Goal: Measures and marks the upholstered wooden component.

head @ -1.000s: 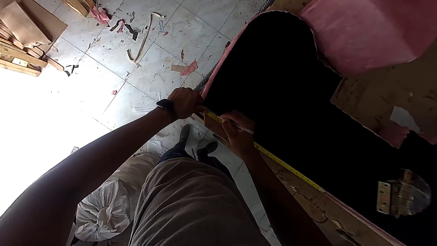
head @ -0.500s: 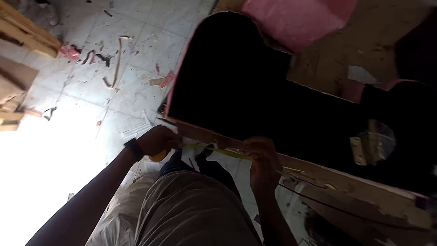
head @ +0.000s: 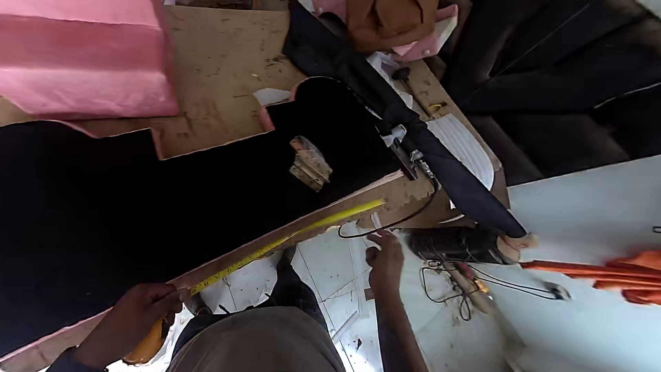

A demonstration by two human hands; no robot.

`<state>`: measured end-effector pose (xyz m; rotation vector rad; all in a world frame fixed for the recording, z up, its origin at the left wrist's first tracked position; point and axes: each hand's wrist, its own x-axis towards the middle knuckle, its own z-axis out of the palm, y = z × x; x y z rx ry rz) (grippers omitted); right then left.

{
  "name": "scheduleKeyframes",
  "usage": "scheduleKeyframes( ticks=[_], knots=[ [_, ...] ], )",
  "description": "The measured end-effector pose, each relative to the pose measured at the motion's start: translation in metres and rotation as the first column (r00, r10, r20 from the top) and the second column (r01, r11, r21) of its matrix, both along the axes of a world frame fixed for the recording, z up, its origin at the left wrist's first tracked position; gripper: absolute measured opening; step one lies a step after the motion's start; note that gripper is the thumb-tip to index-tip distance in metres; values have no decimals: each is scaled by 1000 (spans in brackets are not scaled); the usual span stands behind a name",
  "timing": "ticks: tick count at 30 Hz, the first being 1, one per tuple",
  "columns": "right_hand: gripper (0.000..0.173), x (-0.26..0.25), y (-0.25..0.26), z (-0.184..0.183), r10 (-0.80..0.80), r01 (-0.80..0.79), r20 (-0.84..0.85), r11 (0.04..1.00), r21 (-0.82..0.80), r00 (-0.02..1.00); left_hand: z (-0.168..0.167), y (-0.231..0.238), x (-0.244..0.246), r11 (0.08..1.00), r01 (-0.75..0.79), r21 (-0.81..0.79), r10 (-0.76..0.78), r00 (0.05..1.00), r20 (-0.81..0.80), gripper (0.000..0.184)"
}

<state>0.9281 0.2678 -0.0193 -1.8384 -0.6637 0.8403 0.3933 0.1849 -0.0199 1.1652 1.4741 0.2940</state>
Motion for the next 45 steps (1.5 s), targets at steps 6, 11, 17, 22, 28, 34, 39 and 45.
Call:
scheduleKeyframes(
  ticks=[6,11,17,22,28,34,39,45],
  knots=[
    [57,83,78,-34,102,-86,-374,995,59,922,21,44,101,994,0,-111,-7,998,-65,42],
    [34,123,139,-37,206,-168,-353,976,136,913,39,57,140,990,60,-127,-76,990,-122,36],
    [20,146,156,-65,52,-53,-242,999,4,969,31,53,137,992,29,-121,-47,987,-154,36],
    [25,139,167,-60,113,-125,-379,992,-8,919,25,62,133,996,47,-71,-67,953,-297,38],
    [8,127,178,-64,156,-149,-328,988,47,932,17,66,132,993,93,-75,-119,804,-583,46],
    [7,119,174,-66,143,-124,-247,988,92,958,18,73,167,991,53,-121,-123,702,-701,55],
    [6,111,173,-63,132,-113,-192,988,106,972,21,86,186,989,22,-149,-128,642,-756,54],
    [7,107,172,-57,133,-115,-150,985,125,980,18,86,185,990,26,-136,-121,632,-766,56]
  ],
)
